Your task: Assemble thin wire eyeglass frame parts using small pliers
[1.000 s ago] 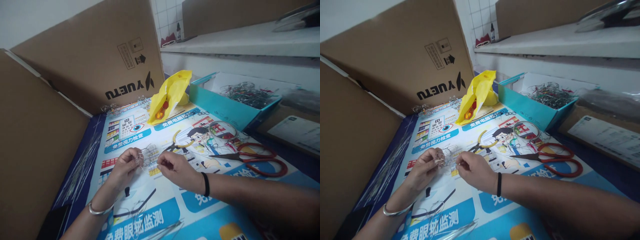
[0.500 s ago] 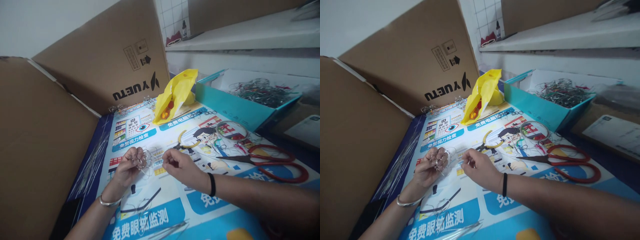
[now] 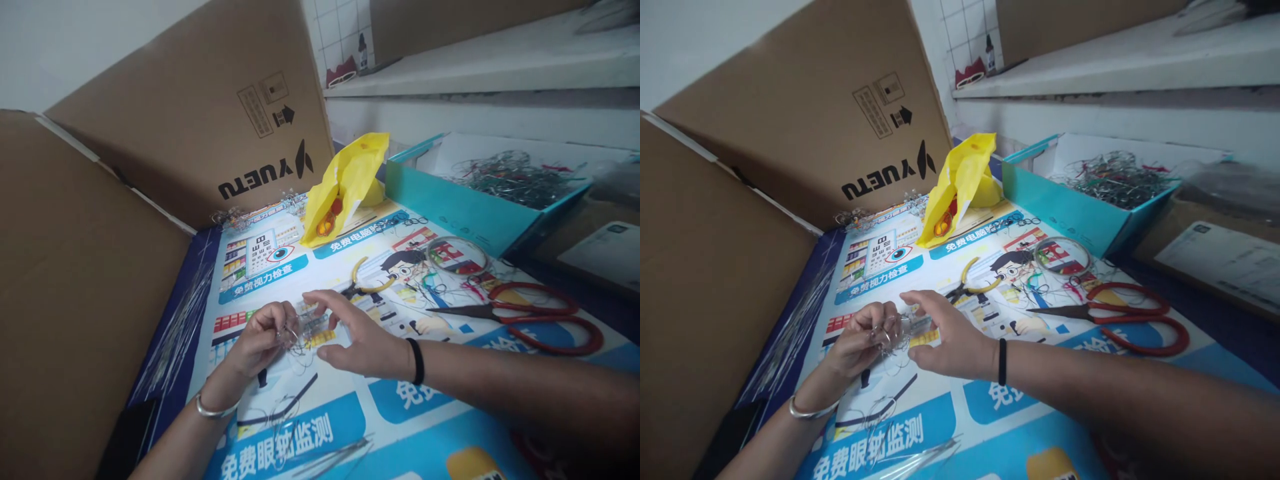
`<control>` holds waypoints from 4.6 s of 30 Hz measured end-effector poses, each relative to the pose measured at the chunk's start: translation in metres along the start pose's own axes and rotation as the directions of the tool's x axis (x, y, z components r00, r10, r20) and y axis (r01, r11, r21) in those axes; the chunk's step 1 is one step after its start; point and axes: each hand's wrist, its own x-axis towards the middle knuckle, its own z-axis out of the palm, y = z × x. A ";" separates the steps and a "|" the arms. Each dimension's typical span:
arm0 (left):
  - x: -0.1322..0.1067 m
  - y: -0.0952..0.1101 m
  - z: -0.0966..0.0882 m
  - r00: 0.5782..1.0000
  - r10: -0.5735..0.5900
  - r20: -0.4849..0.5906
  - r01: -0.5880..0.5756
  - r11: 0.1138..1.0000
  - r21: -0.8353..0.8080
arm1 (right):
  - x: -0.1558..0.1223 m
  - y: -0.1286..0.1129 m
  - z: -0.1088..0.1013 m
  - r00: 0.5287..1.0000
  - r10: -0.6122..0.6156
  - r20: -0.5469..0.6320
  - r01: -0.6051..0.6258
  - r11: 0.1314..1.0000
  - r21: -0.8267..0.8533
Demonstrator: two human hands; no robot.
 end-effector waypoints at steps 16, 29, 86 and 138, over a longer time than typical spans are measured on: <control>-0.001 -0.004 -0.003 0.996 0.001 0.086 -0.003 1.000 0.023 | 0.004 0.006 0.001 0.998 0.028 0.061 -0.024 0.997 -0.069; -0.002 -0.001 -0.002 0.991 -0.020 0.132 0.016 0.999 0.034 | 0.011 0.006 -0.008 0.944 0.119 0.306 -0.189 0.959 0.210; 0.003 -0.002 0.000 0.997 -0.070 -0.035 0.071 0.997 0.027 | 0.010 0.020 -0.001 0.958 0.276 -0.075 -0.266 0.956 0.122; 0.003 -0.007 0.012 0.994 -0.035 -0.103 0.033 0.999 -0.021 | -0.001 0.009 0.019 0.986 0.011 -0.166 -0.040 0.984 -0.174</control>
